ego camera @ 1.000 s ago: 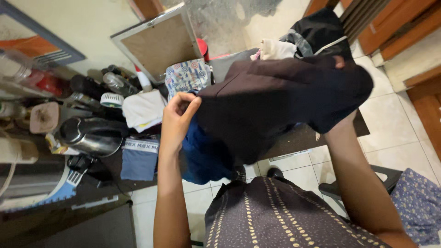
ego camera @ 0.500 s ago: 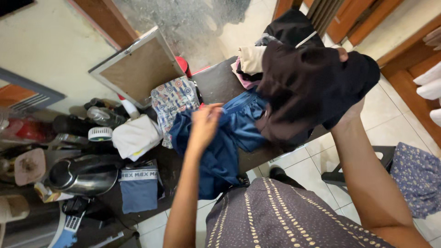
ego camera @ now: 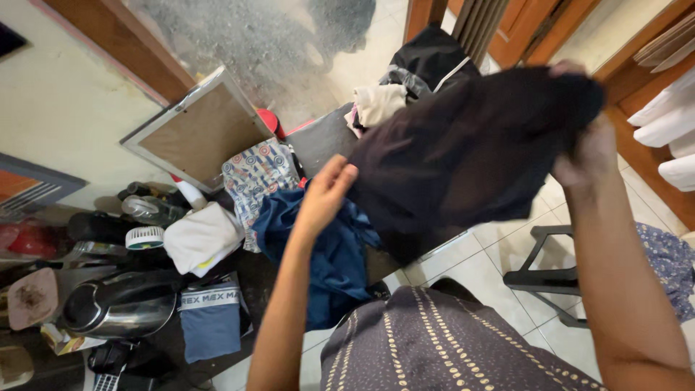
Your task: The person folds several pieces of clothing by hand on a dark table, including shirts and shorts, and then carries a stack of folded items away.
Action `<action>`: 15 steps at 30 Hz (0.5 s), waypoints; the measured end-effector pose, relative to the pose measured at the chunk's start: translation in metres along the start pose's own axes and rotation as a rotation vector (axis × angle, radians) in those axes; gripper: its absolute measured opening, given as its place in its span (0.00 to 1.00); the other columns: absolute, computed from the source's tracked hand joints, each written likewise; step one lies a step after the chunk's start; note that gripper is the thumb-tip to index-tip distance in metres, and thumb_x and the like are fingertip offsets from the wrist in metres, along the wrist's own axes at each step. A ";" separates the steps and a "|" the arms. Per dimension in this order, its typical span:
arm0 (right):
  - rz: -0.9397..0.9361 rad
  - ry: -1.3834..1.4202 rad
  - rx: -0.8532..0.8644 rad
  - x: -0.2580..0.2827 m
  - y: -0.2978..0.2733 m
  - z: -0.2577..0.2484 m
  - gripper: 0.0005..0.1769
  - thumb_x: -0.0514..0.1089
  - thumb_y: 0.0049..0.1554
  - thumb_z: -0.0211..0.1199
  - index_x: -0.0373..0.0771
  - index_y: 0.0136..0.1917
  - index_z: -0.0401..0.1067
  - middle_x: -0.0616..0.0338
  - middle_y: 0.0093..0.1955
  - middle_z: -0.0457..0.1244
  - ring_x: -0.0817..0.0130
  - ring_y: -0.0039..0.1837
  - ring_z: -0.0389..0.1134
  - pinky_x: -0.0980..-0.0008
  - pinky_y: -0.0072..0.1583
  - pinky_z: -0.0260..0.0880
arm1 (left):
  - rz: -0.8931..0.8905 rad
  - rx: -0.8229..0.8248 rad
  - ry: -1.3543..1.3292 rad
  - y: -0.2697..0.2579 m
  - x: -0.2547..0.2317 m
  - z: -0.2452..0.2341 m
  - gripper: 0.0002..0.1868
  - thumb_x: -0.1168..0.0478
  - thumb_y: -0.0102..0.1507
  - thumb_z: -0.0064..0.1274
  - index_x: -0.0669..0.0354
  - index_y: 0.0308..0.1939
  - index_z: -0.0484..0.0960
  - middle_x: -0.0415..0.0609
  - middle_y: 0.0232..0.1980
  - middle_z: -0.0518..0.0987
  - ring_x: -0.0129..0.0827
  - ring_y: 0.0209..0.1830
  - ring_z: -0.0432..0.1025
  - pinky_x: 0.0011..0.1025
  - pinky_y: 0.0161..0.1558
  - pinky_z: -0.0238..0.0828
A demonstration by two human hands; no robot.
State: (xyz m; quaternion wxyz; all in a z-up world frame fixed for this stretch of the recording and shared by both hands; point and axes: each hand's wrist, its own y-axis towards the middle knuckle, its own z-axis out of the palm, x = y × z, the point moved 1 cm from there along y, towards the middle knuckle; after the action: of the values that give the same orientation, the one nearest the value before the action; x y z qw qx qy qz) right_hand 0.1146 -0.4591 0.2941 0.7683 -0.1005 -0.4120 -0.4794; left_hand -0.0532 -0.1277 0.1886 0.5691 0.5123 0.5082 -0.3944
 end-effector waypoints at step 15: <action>0.511 -1.292 0.623 0.095 -0.012 0.017 0.29 0.54 0.55 0.55 0.45 0.68 0.62 0.62 0.65 0.61 0.70 0.66 0.62 0.64 0.64 0.60 | 0.250 0.365 0.267 0.090 -0.208 0.143 0.14 0.54 0.71 0.47 0.65 0.43 0.75 0.44 0.35 0.69 0.25 0.39 0.63 0.26 0.42 0.63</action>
State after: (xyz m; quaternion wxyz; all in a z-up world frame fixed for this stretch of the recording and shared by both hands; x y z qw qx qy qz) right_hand 0.1146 -0.5181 0.3715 0.4545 -0.2320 -0.8600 0.0061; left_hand 0.0229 -0.2683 0.4038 0.4395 0.7128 0.4318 -0.3351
